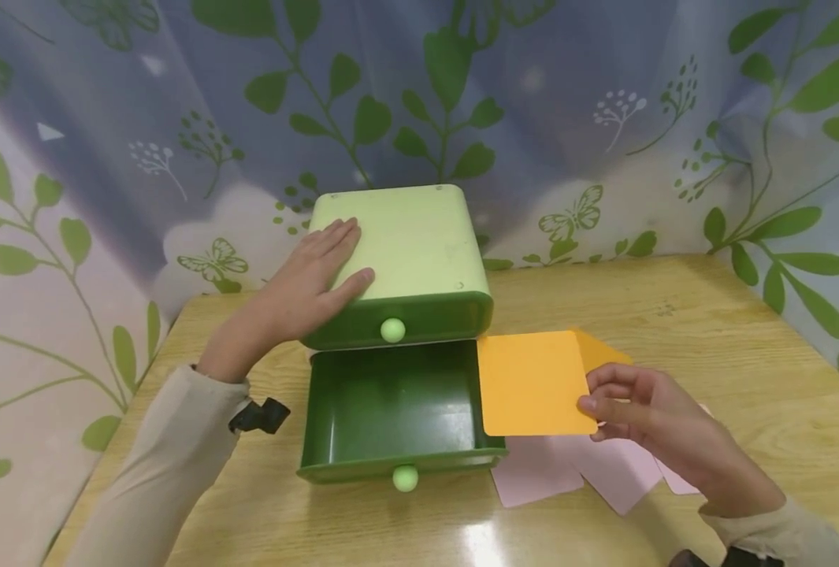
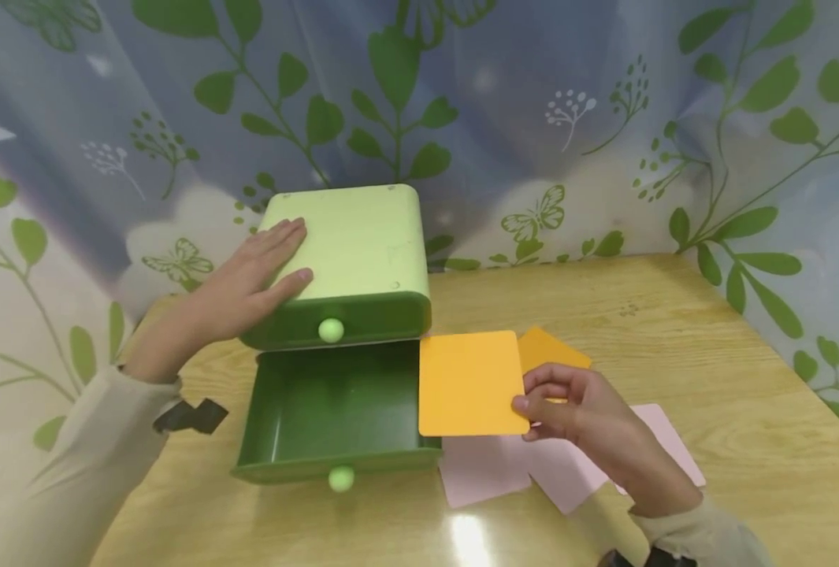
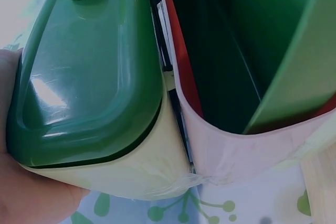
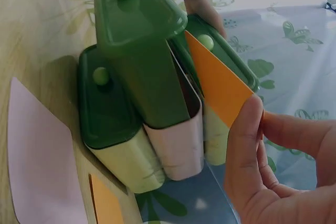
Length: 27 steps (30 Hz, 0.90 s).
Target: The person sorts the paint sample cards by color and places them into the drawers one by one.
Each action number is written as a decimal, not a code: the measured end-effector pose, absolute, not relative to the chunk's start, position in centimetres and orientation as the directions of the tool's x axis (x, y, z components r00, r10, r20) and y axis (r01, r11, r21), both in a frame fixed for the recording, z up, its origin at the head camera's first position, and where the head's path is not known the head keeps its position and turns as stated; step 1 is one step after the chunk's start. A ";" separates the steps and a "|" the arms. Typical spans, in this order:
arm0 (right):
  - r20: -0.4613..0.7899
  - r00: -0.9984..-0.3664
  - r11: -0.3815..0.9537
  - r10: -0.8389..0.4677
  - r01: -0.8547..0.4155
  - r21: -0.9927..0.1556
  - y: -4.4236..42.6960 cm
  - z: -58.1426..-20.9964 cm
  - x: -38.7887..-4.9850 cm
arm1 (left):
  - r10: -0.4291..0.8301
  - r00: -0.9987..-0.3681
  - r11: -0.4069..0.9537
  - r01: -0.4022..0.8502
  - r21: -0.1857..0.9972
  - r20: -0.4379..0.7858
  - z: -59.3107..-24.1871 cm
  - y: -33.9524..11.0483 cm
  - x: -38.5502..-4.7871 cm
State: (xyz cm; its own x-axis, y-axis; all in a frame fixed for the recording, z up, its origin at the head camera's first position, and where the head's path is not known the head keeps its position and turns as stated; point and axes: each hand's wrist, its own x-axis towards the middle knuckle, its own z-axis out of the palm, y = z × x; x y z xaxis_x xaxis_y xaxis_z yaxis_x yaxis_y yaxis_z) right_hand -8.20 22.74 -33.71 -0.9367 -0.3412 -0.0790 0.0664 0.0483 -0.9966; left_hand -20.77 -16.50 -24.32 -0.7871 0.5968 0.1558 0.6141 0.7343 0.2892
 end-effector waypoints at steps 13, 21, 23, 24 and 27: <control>-0.133 -0.902 0.137 -0.410 0.084 -0.987 17.1 -32.9 -8.9 | 0.592 -0.788 0.738 0.614 0.280 0.170 -24.4 -16.5 -20.9; -0.123 -0.918 0.303 -0.378 0.003 -0.953 16.0 -32.8 -9.2 | 0.592 -0.788 0.737 0.615 0.280 0.170 -24.3 -16.4 -20.8; -0.104 -0.922 0.305 -0.372 -0.015 -0.952 16.5 -32.9 -9.4 | 0.592 -0.788 0.738 0.615 0.279 0.170 -24.3 -16.4 -20.7; -0.099 -0.928 0.306 -0.359 -0.017 -0.952 16.8 -33.0 -9.5 | 0.592 -0.787 0.737 0.615 0.280 0.171 -24.3 -16.4 -20.7; -0.097 -0.943 0.313 -0.320 -0.009 -0.950 17.5 -33.1 -9.8 | 0.592 -0.787 0.737 0.615 0.281 0.172 -24.4 -16.6 -20.8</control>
State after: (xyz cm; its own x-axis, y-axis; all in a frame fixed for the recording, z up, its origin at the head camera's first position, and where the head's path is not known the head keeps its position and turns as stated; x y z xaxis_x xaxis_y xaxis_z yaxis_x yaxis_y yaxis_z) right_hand -9.75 17.50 -33.14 -0.9426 -0.3198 -0.0965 -0.0088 0.3125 -0.9499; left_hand -20.77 -16.55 -24.36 -0.7873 0.5922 0.1716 0.6153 0.7367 0.2806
